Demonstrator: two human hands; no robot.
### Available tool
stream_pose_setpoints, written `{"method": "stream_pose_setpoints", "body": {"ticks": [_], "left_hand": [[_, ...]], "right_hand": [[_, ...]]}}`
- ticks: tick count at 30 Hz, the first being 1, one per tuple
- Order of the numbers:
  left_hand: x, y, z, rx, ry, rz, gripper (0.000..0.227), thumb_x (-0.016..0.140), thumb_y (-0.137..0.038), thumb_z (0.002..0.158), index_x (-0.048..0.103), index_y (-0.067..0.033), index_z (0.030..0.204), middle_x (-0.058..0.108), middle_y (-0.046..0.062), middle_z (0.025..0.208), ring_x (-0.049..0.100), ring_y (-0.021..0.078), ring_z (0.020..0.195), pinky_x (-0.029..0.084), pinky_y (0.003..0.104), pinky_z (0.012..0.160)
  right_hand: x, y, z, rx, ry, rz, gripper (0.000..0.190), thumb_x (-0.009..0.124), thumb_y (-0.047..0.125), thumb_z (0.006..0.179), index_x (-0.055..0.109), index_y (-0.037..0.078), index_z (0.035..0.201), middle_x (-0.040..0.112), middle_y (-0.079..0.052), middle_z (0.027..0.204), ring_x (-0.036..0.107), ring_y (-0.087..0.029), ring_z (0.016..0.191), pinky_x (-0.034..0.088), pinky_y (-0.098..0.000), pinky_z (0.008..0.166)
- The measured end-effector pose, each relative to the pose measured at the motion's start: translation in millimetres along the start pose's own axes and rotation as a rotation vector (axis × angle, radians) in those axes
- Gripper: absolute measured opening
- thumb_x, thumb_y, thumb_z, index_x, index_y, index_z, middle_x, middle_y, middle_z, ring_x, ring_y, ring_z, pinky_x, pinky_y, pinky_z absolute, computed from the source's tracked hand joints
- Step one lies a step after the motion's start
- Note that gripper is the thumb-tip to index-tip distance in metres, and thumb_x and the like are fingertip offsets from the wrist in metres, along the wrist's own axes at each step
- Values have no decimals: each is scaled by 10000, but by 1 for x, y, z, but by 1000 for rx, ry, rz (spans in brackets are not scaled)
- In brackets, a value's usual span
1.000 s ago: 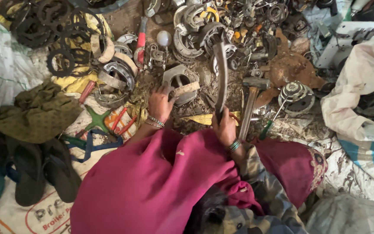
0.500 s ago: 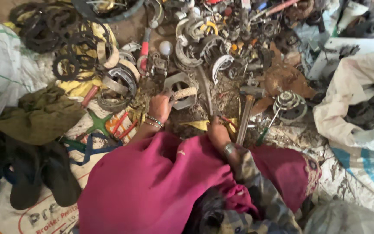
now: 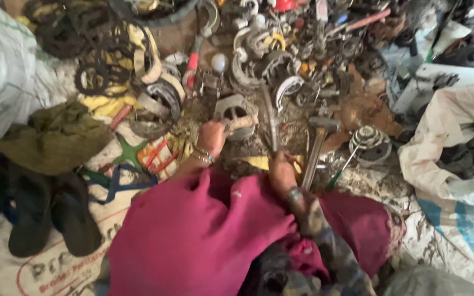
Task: The person sits on the floor and uses a hammer to repeatedly strike a curved metal piece placed on a metal anvil. They adjust the piece's position between strikes and occasionally inspect it by hand.
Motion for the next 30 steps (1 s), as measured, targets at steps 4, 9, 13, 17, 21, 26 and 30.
{"method": "stream_pose_setpoints", "body": {"ticks": [4,9,13,17,21,26,30], "left_hand": [[2,-2,-5,-16,25,16,193,770,-235,873,700,-107,999,703,199,927,710,403,826,562,508,726],[-1,1,-7,-1,21,-3,275,775,-259,833,675,-67,1003,679,196,1118,705,409,817,566,500,722],[10,5,-5,13,24,19,172,725,-203,883,691,-93,1010,693,195,1032,710,401,861,569,493,738],[22,10,5,29,58,141,131,703,-206,912,694,-92,975,704,181,845,712,382,846,568,498,753],[18,5,-6,94,-47,58,221,723,-251,863,671,-45,925,689,222,881,704,396,776,560,498,660],[13,3,-7,89,-13,51,241,713,-258,879,671,-45,984,684,236,943,702,409,795,561,512,703],[12,1,-3,73,-5,49,232,704,-249,897,663,-43,994,680,242,977,707,418,806,560,516,694]], "right_hand": [[-59,-10,-24,55,-233,176,421,546,323,1062,516,-51,1253,660,-198,693,622,-340,520,503,-444,479],[-77,-2,-37,-134,-541,630,308,493,287,1059,577,0,1134,681,-174,725,636,-327,521,514,-422,454],[-3,8,-14,-99,-197,47,291,534,252,1039,566,-5,1172,674,-198,691,643,-365,538,498,-470,454],[-19,19,-3,-67,-152,-81,320,570,257,1032,556,-26,1181,652,-212,647,628,-377,514,483,-483,424],[-80,10,-19,102,-244,284,291,558,276,1062,544,-10,1115,644,-182,640,616,-328,477,481,-463,435],[-61,10,-16,-159,-469,365,287,532,258,1075,533,14,1227,674,-167,718,638,-308,556,519,-441,500],[16,14,9,-159,-19,-274,424,548,255,1027,493,-33,1332,685,-159,690,634,-312,547,508,-454,474]]}}
Point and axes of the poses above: each hand's wrist, its own z-axis towards the middle knuckle, its own x-axis out of the palm, y = z × x, the point moved 8 cm from there along z, towards the middle knuckle
